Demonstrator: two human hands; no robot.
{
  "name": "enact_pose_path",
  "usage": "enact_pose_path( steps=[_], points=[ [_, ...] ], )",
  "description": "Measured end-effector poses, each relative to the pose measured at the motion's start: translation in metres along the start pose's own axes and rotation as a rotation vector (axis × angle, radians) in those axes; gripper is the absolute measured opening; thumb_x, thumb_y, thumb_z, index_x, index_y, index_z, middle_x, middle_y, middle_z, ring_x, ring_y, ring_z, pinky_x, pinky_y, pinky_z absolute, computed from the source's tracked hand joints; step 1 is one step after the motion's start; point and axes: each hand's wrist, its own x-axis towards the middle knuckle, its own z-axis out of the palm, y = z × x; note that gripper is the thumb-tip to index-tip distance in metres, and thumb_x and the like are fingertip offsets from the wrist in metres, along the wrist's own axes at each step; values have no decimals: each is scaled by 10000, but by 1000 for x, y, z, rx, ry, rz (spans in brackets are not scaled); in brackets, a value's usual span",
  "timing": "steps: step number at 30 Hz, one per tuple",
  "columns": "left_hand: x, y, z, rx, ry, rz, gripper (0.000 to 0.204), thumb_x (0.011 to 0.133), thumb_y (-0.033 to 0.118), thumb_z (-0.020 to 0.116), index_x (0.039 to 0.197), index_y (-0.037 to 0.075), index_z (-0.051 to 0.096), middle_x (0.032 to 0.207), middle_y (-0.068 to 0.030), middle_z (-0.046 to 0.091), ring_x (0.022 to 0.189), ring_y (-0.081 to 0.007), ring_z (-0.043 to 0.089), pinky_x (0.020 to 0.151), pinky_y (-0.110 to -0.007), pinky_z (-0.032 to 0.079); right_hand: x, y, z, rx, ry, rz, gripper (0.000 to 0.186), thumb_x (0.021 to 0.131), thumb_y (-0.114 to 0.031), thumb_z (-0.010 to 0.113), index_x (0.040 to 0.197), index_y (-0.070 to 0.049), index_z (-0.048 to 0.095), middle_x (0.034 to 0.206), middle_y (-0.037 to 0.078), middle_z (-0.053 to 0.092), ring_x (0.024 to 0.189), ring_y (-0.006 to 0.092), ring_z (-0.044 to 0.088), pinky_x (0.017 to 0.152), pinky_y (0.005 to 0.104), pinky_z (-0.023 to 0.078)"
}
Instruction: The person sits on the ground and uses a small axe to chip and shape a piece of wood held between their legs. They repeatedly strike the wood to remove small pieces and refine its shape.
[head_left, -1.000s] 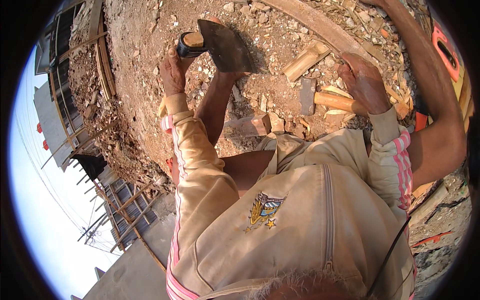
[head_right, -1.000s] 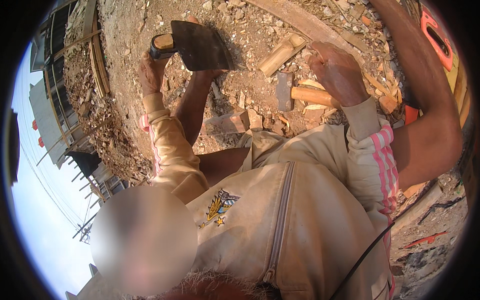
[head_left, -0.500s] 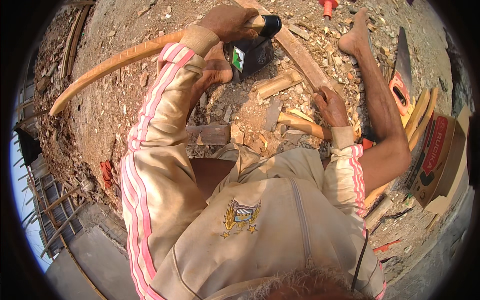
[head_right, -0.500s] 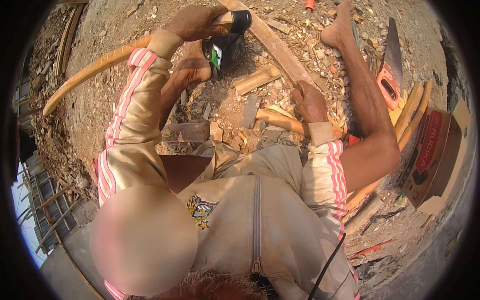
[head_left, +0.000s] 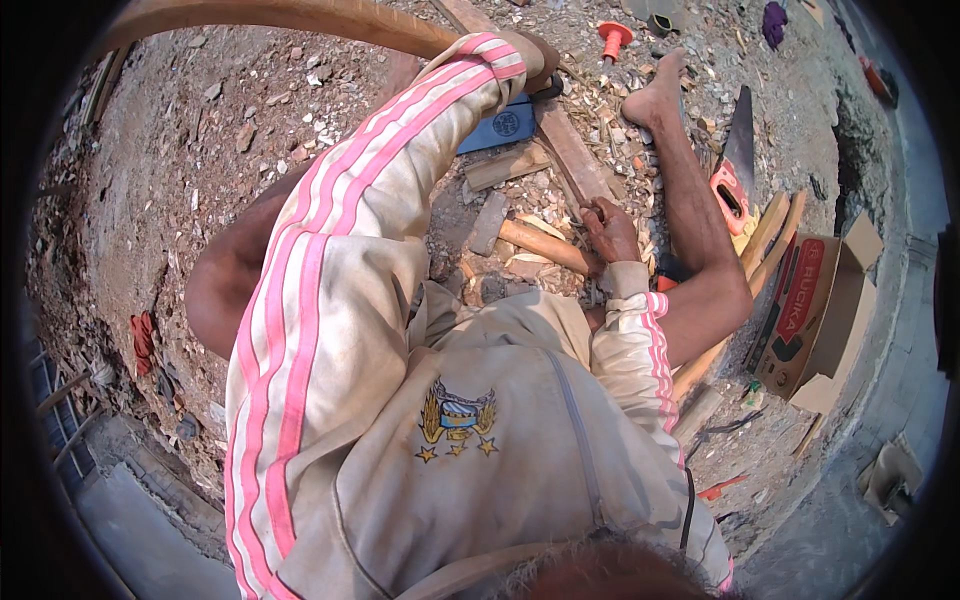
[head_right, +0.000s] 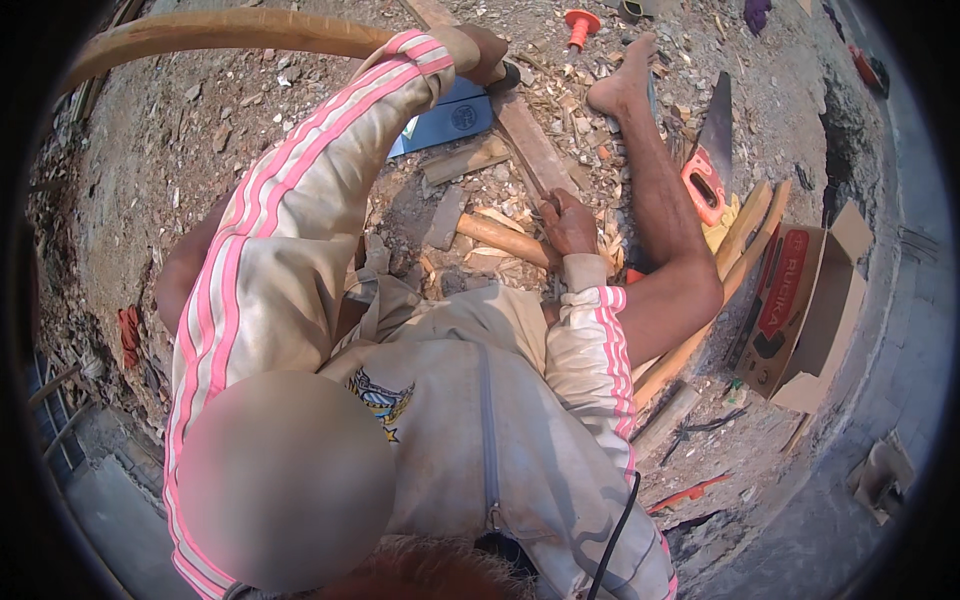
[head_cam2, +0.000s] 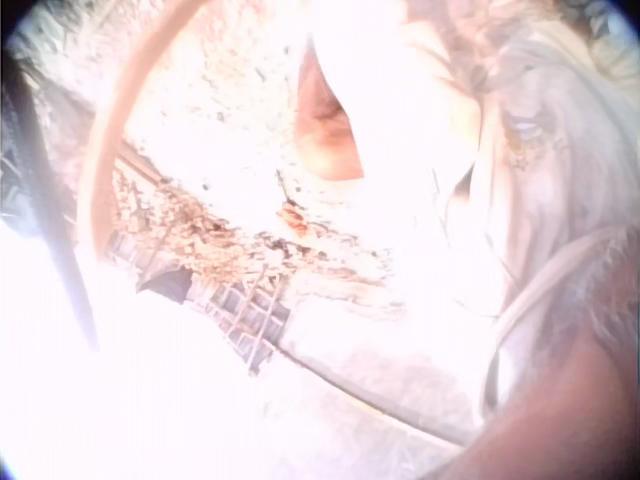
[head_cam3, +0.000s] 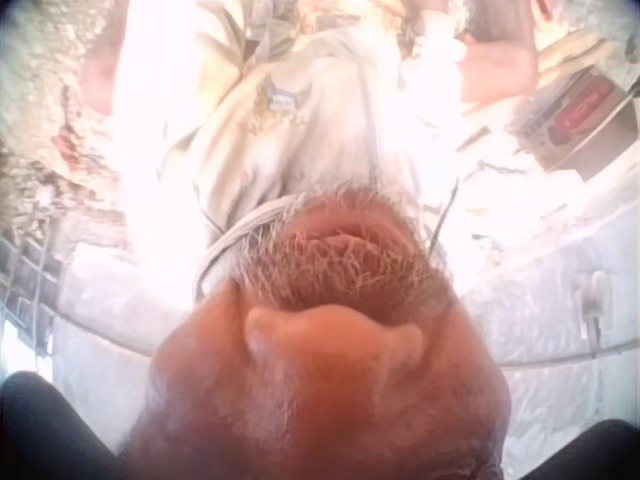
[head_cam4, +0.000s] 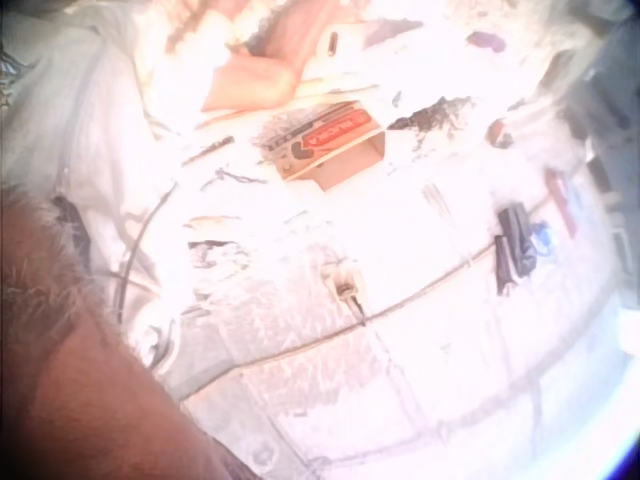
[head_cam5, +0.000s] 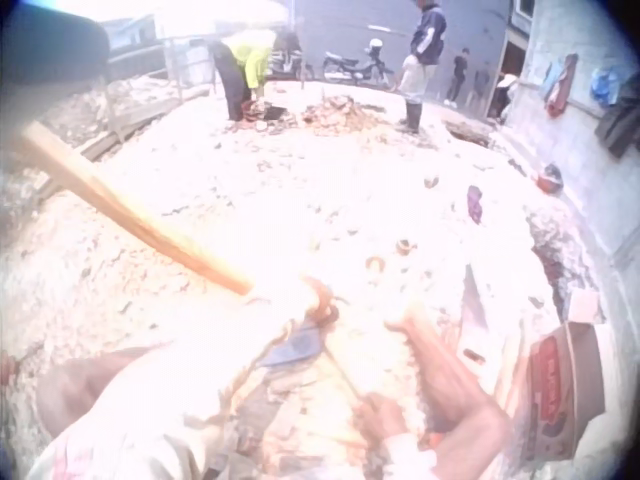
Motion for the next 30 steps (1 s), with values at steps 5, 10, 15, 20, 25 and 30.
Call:
enact_pose_path(
  steps=[5,10,15,20,25,30],
  points=[
    [-17,-5,-15,-57,-74,23,454,837,420,659,1079,50,758,1040,-185,743,992,-359,718,859,-443,560,7,29,13,-11,40,-62,304,957,-232,621,1150,-2,670,876,124,692,795,202,651,747,335,514],
    [-52,-20,-4,-129,336,30,350,862,354,670,1101,108,743,972,-137,743,958,-320,715,845,-460,555,10,23,14,53,37,39,273,918,-277,639,1027,-27,655,822,184,651,784,317,657,750,428,508],
    [-93,-38,-23,-445,776,177,315,868,318,611,976,51,736,878,-230,714,853,-404,697,775,-513,543,-2,-24,8,25,102,60,252,969,-273,618,950,-22,630,714,104,614,650,212,584,642,374,477],
    [-131,-36,-48,-745,947,260,287,871,266,580,1010,78,747,898,-230,717,872,-411,693,786,-519,538,8,19,21,3,149,-25,243,974,-279,628,972,-36,645,721,98,628,650,213,599,644,378,493],
    [-132,-37,-36,-807,1055,311,280,872,237,563,1006,73,746,895,-230,715,886,-401,693,801,-513,534,7,25,22,-80,154,-85,252,976,-288,623,964,-36,632,752,117,633,682,217,604,655,373,492],
    [-141,-36,-39,-904,1026,394,273,861,239,569,960,53,743,885,-226,712,884,-410,684,799,-511,526,10,45,31,71,164,-124,235,999,-269,608,979,-35,631,743,60,620,665,155,565,633,318,473]
  ],
)
